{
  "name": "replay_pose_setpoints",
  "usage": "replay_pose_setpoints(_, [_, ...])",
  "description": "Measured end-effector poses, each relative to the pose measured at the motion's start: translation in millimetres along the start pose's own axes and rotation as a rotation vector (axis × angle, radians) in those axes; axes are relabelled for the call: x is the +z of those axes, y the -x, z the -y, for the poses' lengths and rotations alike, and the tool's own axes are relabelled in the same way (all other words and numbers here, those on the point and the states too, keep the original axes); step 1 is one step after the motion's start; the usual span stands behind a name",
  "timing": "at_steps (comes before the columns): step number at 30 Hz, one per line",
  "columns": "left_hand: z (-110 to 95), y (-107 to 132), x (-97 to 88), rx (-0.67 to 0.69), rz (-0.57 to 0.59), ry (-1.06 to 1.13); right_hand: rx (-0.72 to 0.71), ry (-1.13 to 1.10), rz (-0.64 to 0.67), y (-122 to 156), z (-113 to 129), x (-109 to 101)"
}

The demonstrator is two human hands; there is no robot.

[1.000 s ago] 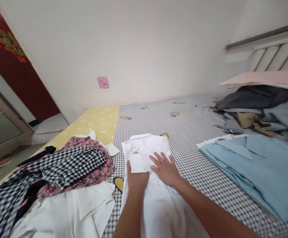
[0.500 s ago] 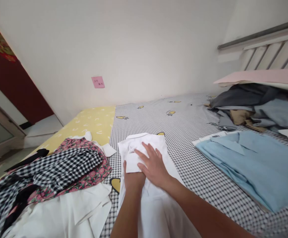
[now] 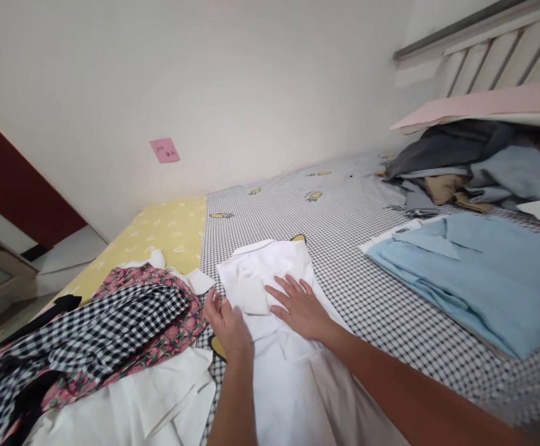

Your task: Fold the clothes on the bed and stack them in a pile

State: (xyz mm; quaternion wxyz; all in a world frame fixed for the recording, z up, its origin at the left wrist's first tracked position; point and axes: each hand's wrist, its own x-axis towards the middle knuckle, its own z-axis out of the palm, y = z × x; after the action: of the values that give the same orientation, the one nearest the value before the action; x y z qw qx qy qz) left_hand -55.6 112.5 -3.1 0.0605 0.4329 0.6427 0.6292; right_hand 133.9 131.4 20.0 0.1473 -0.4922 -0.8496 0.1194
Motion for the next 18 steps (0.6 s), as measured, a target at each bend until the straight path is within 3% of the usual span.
replay_pose_setpoints(3, [-10.8,1.0,-2.8,-0.035,0.145,-0.025,0.013,-0.012,0.004,1.0,0.7,-0.7])
replay_pose_setpoints(8, [-25.4,6.8,2.9,0.103,0.449,-0.567,0.011,-0.103,-0.003,0.5,1.8,0.8])
replay_pose_setpoints(11, [-37.2,-11.1,-7.1,0.148,0.642,-0.719,0.078,-0.357,0.036,-7.2,4.1,-8.3])
replay_pose_setpoints(13, [-51.0,-29.5,-29.2,0.179,0.725,-0.71,0.114,-0.525,0.077,-9.1,6.2,-22.3])
replay_pose_setpoints(15, [-65.7,-41.1,-63.2,0.216,0.718,-0.7,0.104,-0.69,0.045,-1.1,5.4,-38.4])
replay_pose_setpoints(18, [-75.6,-25.7,-127.4,0.281,0.613,-0.684,0.117,-1.042,-0.236,40.4,-6.6,-54.0])
